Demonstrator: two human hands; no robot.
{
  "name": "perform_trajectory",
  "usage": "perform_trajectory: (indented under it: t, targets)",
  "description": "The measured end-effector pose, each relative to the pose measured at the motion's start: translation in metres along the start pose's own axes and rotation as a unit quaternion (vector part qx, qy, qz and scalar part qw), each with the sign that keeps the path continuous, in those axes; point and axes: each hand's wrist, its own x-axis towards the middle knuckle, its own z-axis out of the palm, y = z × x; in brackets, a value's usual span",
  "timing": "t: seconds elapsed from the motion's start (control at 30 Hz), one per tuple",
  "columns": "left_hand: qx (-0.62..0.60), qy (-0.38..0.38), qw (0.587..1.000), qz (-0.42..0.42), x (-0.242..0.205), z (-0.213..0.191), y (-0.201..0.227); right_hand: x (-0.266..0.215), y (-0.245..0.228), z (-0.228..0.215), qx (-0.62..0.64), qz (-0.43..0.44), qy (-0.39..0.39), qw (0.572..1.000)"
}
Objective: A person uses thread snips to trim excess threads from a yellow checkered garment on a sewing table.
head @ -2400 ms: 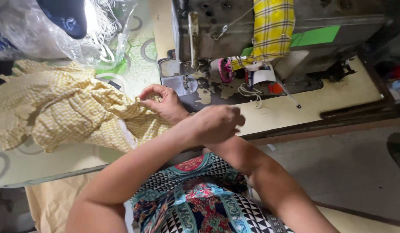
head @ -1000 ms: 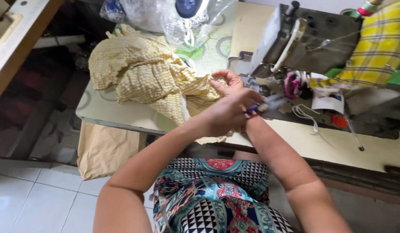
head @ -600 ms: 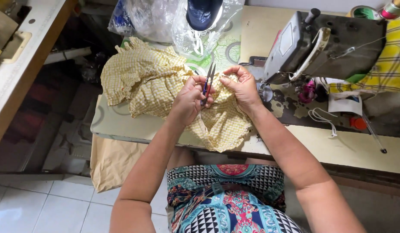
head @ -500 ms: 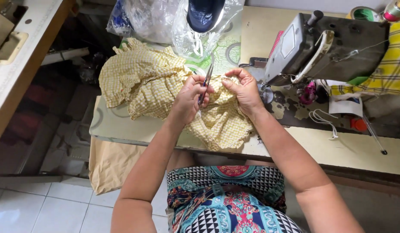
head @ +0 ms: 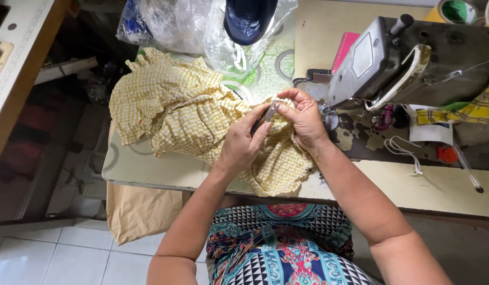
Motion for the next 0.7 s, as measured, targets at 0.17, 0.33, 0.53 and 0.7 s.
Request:
perform_trajectory:
  t: [0.17, 0.33, 0.53, 0.7]
  targets:
    - [0.036, 0.006, 0.999, 0.014, 0.0013, -0.0005, 0.0056, -0.0002, 0.0003, -0.0005, 0.016, 0.011, 0.001, 1.0]
    - [0.04, -0.001, 0.999, 0.019, 0.002, -0.0022, 0.0076, -0.0014, 0.0018, -0.0023, 0.019, 0.01, -0.007, 1.0]
    - [0.043, -0.003, 0.999, 0.014, 0.0021, -0.0022, 0.0071, -0.0008, 0.0029, -0.004, 0.026, 0.01, -0.015, 0.999]
    - [0.031, 0.002, 0.999, 0.01, 0.0013, -0.0018, 0.0089, -0.0046, -0.0035, 0.0006, 0.007, -0.003, -0.017, 1.0]
